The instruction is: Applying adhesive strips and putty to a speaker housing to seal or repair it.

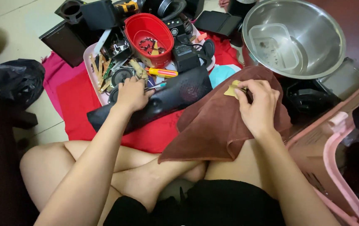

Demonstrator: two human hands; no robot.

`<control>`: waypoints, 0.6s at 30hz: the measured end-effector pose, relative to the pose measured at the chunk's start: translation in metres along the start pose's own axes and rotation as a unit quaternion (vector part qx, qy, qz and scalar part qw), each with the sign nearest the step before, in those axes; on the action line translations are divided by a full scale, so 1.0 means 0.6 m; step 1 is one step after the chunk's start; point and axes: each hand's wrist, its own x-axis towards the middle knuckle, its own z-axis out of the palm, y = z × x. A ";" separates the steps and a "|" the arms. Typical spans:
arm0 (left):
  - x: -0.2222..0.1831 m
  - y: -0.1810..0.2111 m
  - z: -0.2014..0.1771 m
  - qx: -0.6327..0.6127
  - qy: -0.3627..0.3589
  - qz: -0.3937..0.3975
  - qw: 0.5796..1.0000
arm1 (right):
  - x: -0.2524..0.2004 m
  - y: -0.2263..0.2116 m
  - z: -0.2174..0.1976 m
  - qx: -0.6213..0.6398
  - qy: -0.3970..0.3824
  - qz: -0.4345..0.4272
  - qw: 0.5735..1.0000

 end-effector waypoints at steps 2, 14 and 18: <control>-0.004 0.005 0.006 -0.056 -0.022 0.009 0.998 | -0.001 -0.002 0.000 0.001 0.003 -0.003 1.000; -0.114 0.064 -0.002 -0.113 0.110 0.058 0.986 | -0.019 0.008 0.003 -0.039 0.064 -0.077 0.994; -0.152 0.082 0.010 -0.132 0.217 0.055 0.966 | -0.023 0.009 -0.012 -0.043 0.061 -0.088 0.993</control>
